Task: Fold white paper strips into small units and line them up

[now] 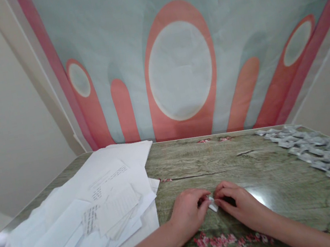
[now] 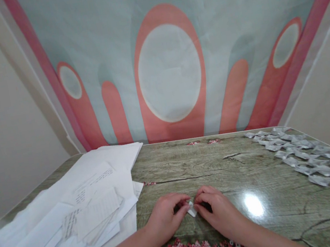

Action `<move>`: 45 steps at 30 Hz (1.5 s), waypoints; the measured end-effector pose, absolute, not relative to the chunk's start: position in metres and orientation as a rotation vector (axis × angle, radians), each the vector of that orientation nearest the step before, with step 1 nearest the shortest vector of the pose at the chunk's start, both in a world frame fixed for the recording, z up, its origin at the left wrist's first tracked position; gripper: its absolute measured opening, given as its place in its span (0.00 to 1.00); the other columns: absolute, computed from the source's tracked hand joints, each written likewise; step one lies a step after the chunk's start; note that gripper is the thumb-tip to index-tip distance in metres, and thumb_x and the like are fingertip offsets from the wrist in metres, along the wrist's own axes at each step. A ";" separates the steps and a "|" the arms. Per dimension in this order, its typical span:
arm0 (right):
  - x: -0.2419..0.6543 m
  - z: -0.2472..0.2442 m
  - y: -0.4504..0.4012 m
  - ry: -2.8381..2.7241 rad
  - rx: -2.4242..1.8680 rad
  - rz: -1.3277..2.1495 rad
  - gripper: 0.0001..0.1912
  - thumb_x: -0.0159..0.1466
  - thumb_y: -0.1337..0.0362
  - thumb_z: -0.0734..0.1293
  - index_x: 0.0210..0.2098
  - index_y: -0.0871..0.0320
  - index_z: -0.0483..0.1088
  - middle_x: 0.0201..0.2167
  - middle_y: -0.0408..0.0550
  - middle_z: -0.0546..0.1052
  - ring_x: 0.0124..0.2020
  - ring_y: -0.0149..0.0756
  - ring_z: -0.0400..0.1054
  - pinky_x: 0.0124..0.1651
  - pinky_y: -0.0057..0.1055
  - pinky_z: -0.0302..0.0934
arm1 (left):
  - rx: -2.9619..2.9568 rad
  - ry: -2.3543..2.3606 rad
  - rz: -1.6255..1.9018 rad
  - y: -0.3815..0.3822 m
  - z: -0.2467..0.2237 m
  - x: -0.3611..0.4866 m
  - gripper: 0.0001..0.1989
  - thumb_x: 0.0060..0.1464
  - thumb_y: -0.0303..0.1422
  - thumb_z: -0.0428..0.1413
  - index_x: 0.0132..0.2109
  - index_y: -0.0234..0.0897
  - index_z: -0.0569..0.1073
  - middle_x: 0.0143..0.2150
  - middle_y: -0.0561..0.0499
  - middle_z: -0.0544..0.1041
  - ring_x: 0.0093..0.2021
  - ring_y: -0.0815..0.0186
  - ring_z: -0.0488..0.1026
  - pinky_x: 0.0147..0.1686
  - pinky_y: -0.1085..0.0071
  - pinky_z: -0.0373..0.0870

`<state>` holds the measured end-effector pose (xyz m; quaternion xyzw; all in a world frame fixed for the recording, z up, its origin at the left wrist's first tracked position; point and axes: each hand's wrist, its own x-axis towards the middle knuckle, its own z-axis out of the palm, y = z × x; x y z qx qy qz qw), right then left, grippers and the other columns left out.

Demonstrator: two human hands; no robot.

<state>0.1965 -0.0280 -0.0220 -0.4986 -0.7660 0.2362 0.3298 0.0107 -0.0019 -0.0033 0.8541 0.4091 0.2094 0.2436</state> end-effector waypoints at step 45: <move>0.193 -0.025 -0.040 -2.412 -1.252 -0.050 0.13 0.59 0.75 0.59 0.37 0.58 0.71 0.31 0.49 0.70 0.34 0.38 0.64 0.37 0.34 0.61 | 2.446 1.175 0.557 0.001 -0.004 0.015 0.04 0.55 0.29 0.49 0.36 0.38 0.68 0.35 0.51 0.72 0.36 0.65 0.69 0.35 0.73 0.64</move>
